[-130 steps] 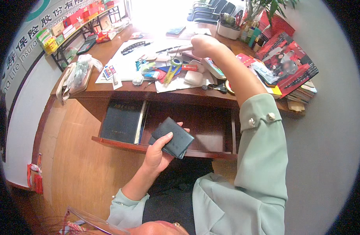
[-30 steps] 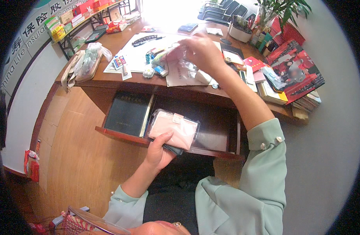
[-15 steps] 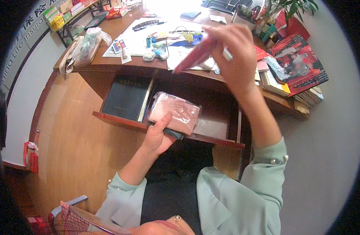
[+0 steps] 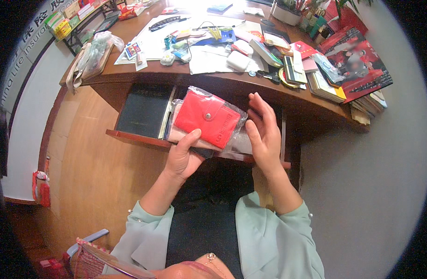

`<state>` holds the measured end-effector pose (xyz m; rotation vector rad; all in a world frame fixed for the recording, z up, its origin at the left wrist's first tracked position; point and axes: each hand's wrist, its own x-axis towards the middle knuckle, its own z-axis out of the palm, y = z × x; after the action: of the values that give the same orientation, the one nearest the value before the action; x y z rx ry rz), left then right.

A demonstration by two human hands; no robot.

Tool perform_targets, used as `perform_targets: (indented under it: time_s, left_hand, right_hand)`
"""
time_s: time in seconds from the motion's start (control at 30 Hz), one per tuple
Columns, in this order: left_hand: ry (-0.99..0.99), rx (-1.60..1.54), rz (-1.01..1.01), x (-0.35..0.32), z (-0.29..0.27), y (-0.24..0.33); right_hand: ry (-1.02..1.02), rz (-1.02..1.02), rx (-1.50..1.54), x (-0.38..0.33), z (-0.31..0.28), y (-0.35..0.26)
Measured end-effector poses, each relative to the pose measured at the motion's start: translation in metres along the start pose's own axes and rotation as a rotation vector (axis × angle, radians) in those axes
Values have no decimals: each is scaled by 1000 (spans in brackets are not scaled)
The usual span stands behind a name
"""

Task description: The person clears a cluttered desk by picking up various small items and placing them into an open drawer. They handle a red packet, a blue card, a white box, a pink case, a round tin, a small white bottle, a smartphone, and several papers, moving them from the desk surface into the drawer one by one.

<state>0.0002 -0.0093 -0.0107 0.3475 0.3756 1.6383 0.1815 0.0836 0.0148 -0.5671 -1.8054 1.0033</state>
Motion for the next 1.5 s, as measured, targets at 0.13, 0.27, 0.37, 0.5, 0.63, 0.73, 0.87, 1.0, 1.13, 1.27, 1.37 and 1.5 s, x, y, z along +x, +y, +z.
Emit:
perform_targets:
  time_s: [0.13, 0.27, 0.37, 0.5, 0.63, 0.73, 0.87, 1.0, 1.13, 1.27, 1.37, 1.5]
  left_hand:
    - [-39, 188, 1, 1, -1, -8]
    - [-73, 555, 189, -4, 9, -11]
    - [-184, 1343, 646, 8, 0, 3]
    - [-158, 915, 128, 18, 7, 13]
    - [-100, 940, 30, 44, 5, 36]
    - [-106, 1365, -126, 63, -8, 41]
    - [-165, 1758, -23, 74, -14, 32]
    - [-247, 1862, 5, 85, -31, 28]
    - [-259, 1899, -129, 88, -36, 27]
    - [-266, 1908, -63, 86, -33, 31]
    - [-307, 1886, -63, 85, -35, 29]
    - [-393, 1917, -98, 89, -46, 21]
  right_hand:
    - [-151, 442, 297, -11, 15, 3]
    - [-141, 451, 505, -16, 27, -5]
    - [-148, 508, 548, -18, 18, -4]
    - [-165, 529, 533, 1, -4, 0]
    - [-231, 469, 137, 23, -28, 27]
    - [-297, 354, -179, 25, -21, 32]
    - [-420, 271, -311, 24, -21, 54]
    - [-500, 281, -329, 19, -19, 72]
    - [-530, 342, -326, 15, -20, 74]
    - [-513, 325, -334, 14, -24, 69]
    - [-549, 330, -338, 14, -23, 66]
    - [-593, 168, -483, 9, -17, 71]
